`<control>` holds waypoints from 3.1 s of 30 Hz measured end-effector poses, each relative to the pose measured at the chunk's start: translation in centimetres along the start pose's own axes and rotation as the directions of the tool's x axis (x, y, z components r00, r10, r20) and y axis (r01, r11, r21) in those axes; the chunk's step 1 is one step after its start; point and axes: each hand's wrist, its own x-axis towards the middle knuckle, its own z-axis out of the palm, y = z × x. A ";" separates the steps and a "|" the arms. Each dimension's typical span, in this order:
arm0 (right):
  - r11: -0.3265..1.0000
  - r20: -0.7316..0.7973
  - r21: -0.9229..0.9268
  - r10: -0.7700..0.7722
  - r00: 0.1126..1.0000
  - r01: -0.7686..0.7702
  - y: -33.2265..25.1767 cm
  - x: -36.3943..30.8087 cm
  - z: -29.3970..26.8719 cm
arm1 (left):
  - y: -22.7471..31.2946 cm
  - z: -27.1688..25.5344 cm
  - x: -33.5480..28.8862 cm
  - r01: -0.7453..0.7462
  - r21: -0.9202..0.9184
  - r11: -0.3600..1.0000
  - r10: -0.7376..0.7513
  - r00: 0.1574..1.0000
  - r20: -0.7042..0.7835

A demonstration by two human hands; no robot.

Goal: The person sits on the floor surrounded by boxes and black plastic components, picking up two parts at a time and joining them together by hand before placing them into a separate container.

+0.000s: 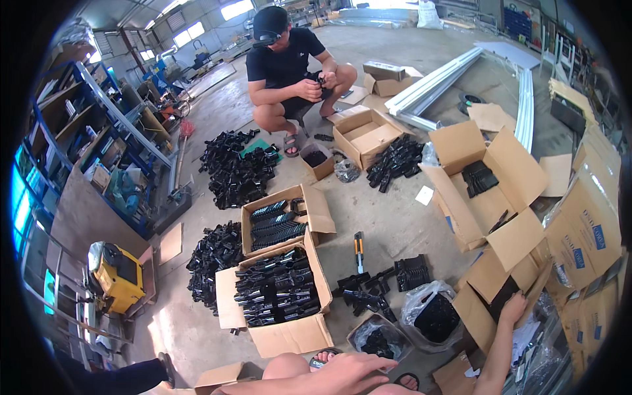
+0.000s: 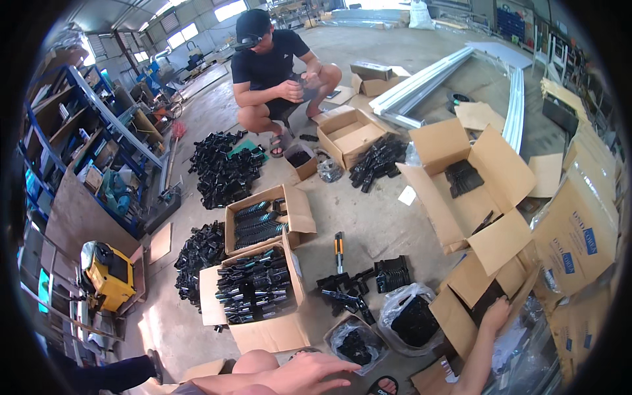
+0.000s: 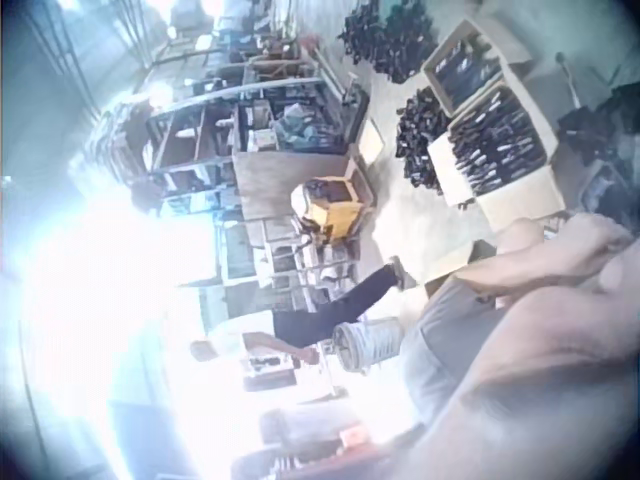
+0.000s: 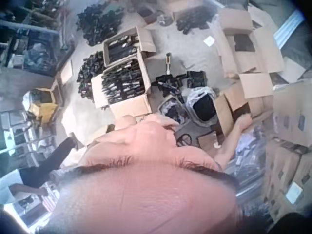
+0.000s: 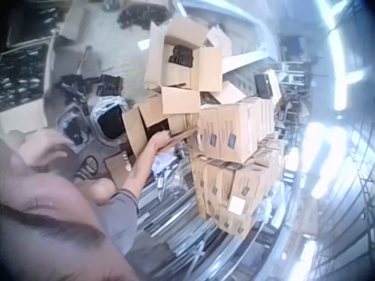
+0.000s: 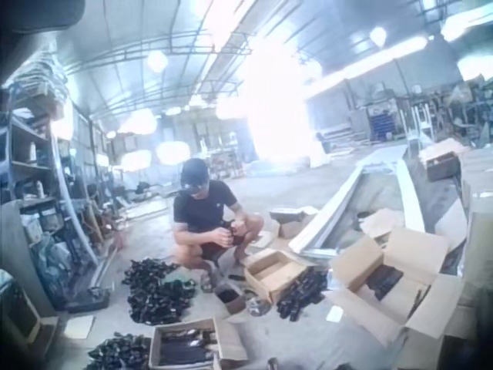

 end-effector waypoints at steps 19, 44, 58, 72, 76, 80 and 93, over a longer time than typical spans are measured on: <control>0.218 -0.301 0.742 -0.736 0.606 0.634 -14.1 -20.9 -38.2 | 5.5 -1.1 0.7 -0.234 0.395 0.888 0.419 0.765 -0.488; -0.171 0.390 0.805 -0.569 0.724 -0.568 -13.8 -19.7 -31.2 | 0.1 2.4 4.2 -0.220 -0.617 0.755 0.252 0.967 -0.036; -0.143 0.325 0.920 -0.246 0.913 -0.366 -15.9 -21.1 -29.3 | 2.0 1.3 3.5 -0.166 -0.308 0.937 0.031 0.917 -0.399; -0.131 0.210 0.969 -0.018 0.977 -0.211 -16.0 -21.1 -30.4 | 0.9 0.7 5.1 -0.178 -0.752 0.635 0.067 0.982 -0.176; -0.039 0.177 0.983 -0.068 0.982 -0.180 -16.5 -21.3 -30.8 | 1.3 0.2 4.3 -0.132 -0.753 0.645 0.064 0.991 -0.119; -0.103 0.116 0.987 -0.064 0.991 -0.122 -16.2 -21.2 -30.9 | 1.6 -0.4 4.2 -0.129 -0.751 0.647 0.026 0.989 -0.147; -0.043 0.074 0.996 -0.114 0.991 -0.079 -16.4 -21.6 -29.4 | 1.3 -0.6 4.1 -0.052 -0.723 0.689 -0.067 0.989 -0.135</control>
